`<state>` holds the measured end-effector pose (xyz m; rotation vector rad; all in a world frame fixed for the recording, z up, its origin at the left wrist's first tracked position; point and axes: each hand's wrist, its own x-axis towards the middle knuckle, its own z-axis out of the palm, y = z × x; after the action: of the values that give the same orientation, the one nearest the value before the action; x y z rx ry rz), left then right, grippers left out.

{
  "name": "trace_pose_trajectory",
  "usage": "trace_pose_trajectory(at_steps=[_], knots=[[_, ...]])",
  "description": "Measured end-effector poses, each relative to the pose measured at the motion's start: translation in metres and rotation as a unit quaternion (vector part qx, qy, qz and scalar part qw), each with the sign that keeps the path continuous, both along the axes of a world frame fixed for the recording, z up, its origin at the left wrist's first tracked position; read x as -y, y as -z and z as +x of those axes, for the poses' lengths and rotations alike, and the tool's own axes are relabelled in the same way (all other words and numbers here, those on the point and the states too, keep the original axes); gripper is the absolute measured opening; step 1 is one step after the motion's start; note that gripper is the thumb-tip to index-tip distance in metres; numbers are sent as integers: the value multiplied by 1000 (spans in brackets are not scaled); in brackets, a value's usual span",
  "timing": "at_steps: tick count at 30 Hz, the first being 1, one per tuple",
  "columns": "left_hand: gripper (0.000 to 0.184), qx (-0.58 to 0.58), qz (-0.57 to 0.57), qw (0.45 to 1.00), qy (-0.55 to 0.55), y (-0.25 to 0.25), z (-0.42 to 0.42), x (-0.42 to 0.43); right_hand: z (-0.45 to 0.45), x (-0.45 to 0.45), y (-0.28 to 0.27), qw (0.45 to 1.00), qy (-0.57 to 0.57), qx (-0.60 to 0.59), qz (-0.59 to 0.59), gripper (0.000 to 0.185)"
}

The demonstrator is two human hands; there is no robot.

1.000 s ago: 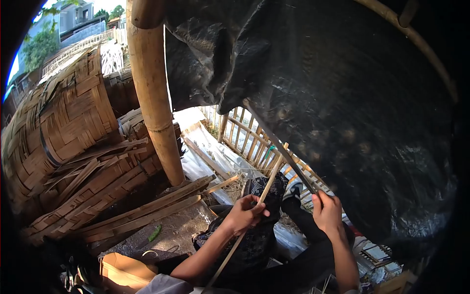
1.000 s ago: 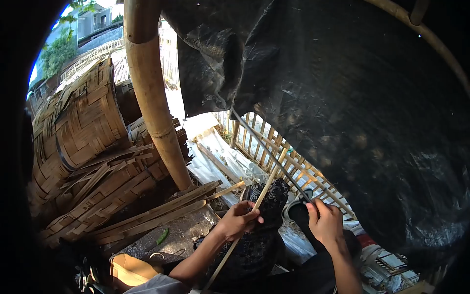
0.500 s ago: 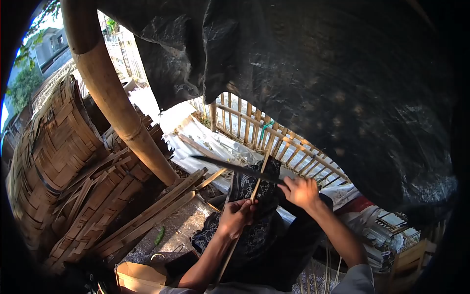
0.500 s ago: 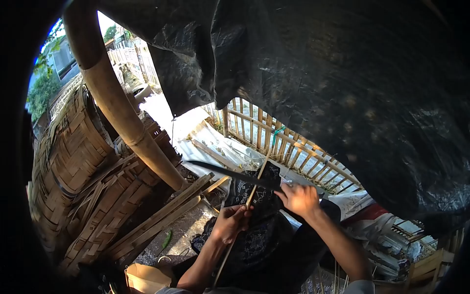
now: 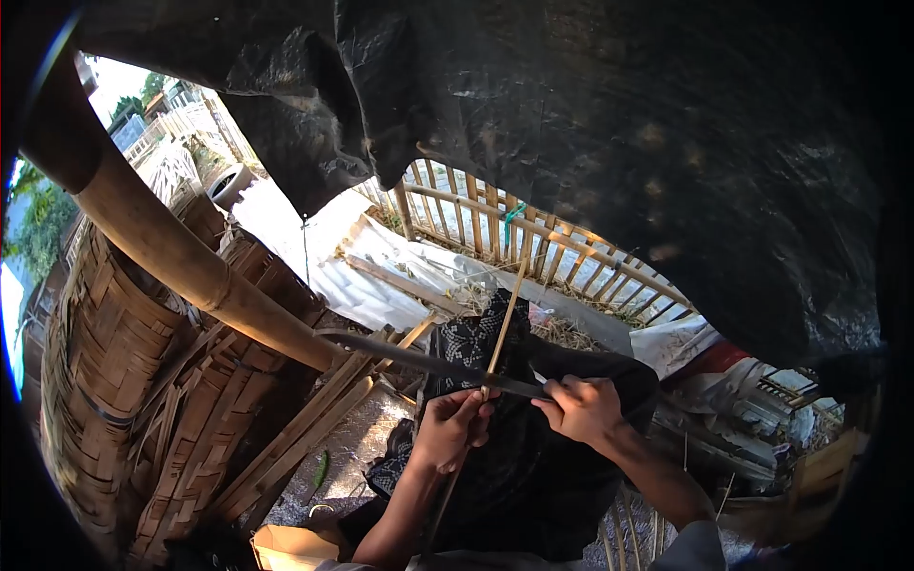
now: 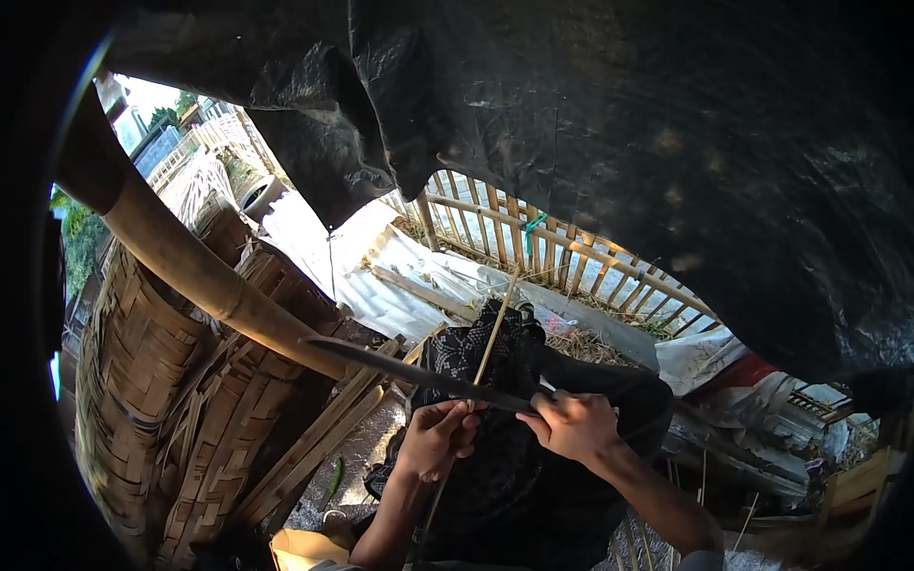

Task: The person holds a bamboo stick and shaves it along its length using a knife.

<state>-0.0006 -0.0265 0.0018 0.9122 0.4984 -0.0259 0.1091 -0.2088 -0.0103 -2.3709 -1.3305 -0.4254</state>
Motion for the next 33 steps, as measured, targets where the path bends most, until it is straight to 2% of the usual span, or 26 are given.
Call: trace_pose_trajectory(at_steps=[2,4,5,6,8,11,12,14,18,19,25,29,30,31,32,33], knots=[[22,7,14,1000,-5,4,-2,1,6,-4,4,995,-24,85,-35,28],[22,-15,19,1000,-7,3,3,6,29,-10,15,995,46,89,-9,29],[22,-36,23,999,-14,1,2,8,45,-11,29,998,48,25,28,28],[22,-38,22,999,-11,-2,4,8,48,-13,26,997,64,45,-9,29],[22,-58,89,994,-25,-9,11,6,49,-17,13,995,71,62,-33,31],[22,-34,51,998,-31,-7,4,0,39,-20,-1,994,64,55,-69,32],[21,-39,43,998,-39,-8,3,-1,30,-20,5,997,48,57,-23,32],[20,-17,68,996,-48,-4,1,2,15,-18,15,996,-46,75,-1,32],[18,-9,90,995,-51,-2,15,0,16,-31,31,999,29,15,-4,32],[17,24,54,997,-45,1,16,-6,11,-35,26,999,48,24,1,33],[17,15,43,998,-50,5,6,-11,-6,-30,11,999,44,25,0,35],[17,21,31,998,-43,8,7,-2,1,-18,10,992,46,113,-25,34],[18,22,38,998,-36,8,8,0,14,-18,17,994,54,91,-12,33],[18,20,32,999,-38,7,4,2,29,-20,26,988,119,95,-6,33],[19,6,38,999,-33,4,3,2,47,-22,21,976,213,13,-40,35],[21,-5,46,999,-29,1,4,1,61,-21,21,960,275,51,-11,38]])
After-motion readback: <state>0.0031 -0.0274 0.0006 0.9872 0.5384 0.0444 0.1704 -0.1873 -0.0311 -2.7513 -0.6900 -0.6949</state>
